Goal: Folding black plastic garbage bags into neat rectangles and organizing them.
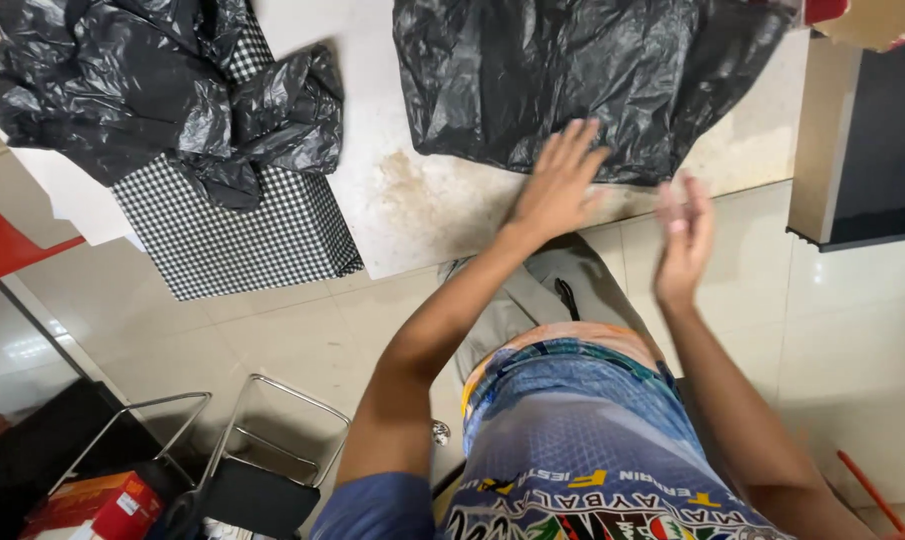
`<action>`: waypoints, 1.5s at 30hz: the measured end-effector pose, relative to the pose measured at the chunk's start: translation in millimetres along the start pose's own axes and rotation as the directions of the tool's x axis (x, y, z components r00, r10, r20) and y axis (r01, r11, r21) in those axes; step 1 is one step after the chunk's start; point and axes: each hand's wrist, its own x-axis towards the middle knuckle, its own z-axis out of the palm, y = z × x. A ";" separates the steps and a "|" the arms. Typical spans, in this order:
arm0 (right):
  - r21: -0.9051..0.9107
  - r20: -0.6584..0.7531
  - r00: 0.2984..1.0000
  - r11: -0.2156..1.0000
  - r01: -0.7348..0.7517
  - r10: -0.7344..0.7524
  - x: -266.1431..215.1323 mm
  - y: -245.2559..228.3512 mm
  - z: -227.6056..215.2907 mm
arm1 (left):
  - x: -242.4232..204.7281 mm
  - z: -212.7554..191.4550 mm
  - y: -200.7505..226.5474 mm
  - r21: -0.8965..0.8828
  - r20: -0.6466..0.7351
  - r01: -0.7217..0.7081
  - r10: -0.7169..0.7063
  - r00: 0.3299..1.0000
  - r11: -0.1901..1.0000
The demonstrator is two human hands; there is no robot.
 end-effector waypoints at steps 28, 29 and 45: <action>0.045 0.116 0.974 0.980 0.191 -0.196 257.0 132.6 238.3 | -74.4 -48.6 -84.0 -0.252 -0.652 0.617 -0.602 0.462 0.746; 0.048 0.115 0.974 0.980 0.192 -0.196 254.3 134.9 239.5 | -73.1 -56.8 -89.5 -0.249 -0.653 0.617 -0.600 0.463 0.747; 0.501 0.239 0.969 0.863 -0.065 -0.066 133.7 109.8 333.1 | -116.9 -140.4 -35.3 -0.574 -0.375 0.371 -0.637 0.673 0.730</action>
